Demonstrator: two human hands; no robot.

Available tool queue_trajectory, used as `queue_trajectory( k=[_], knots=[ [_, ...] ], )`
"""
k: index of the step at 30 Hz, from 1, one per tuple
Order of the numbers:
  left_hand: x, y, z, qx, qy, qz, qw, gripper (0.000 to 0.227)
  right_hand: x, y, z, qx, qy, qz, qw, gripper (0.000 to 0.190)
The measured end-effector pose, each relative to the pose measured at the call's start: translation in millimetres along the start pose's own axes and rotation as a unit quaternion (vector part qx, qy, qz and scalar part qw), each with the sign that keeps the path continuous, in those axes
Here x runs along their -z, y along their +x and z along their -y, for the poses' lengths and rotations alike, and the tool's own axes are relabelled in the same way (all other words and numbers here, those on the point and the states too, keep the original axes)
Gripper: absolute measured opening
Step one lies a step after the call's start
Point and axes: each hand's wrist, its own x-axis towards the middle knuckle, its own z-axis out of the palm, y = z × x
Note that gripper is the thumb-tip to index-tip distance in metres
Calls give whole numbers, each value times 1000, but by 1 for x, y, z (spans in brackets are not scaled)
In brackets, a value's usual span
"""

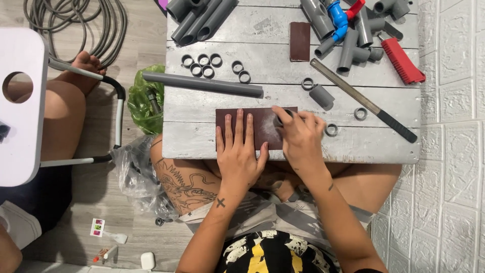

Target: Sanding the edges and surfaces of PVC pipe segments and fittings using sandpaper to prepare them for assembly.

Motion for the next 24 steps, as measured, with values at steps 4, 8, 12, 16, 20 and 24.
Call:
queue_trajectory(
  k=[4,8,12,16,20,24],
  knots=[
    [0,0,0,6,-7,10,1000,69,0,-8,6,-3,20,9,1000,53],
    [1,0,0,-3,3,1,1000,69,-1,3,8,-9,43,18,999,53],
    [2,0,0,0,-3,-3,1000,68,2,5,-1,-1,9,6,1000,53],
    [1,0,0,-1,1,-3,1000,68,4,-7,7,-33,42,16,998,52],
    [-1,0,1,-6,6,-5,1000,69,-6,0,12,4,37,5,999,52],
    [1,1,1,-6,9,-1,1000,69,-10,5,6,0,-1,-8,1000,50]
  ],
)
